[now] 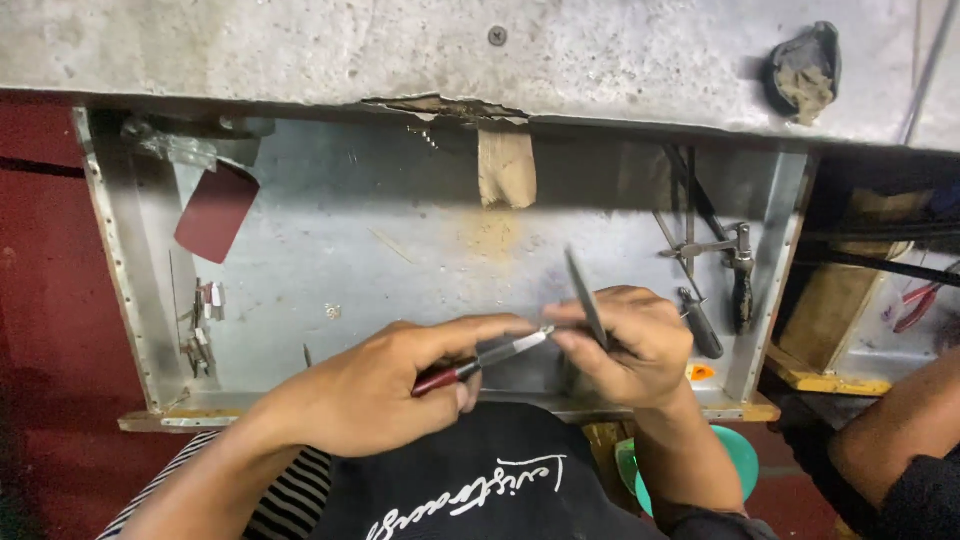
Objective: The person is using a hand file to shape and smooth a small metal piece held by pliers against a wooden bench pin.
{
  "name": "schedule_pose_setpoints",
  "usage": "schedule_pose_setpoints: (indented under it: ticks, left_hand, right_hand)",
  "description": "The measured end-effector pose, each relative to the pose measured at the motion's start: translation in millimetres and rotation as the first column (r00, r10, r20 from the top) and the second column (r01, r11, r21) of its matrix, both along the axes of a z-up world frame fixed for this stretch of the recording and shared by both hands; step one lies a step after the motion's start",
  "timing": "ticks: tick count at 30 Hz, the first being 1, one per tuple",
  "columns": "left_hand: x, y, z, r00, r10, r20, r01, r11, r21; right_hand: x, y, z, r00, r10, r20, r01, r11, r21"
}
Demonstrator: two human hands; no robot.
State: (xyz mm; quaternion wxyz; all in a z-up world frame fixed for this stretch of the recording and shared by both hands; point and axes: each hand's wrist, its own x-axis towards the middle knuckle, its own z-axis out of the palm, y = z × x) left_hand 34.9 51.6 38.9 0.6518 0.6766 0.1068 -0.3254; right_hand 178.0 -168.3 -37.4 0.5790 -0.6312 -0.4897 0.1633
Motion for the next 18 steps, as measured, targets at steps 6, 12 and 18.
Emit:
schedule_pose_setpoints:
  ticks: [6,12,18]
  left_hand:
    - [-17,-25,-16,0.802,-0.085,0.591,-0.226,0.873,0.432]
    - [-21,-36,-26,0.692,-0.110,0.714,-0.446,0.712,0.542]
    - [-20,-37,-24,0.699,-0.062,0.713,-0.455,0.731,0.509]
  right_hand:
    - [-19,-12,0,0.946,-0.255,-0.198,0.214,0.954,-0.209]
    - [-29,-3,0,0.888,-0.263,-0.377,0.205,0.961,-0.187]
    - [-29,0,2,0.893,-0.266,-0.362,0.204,0.958,-0.201]
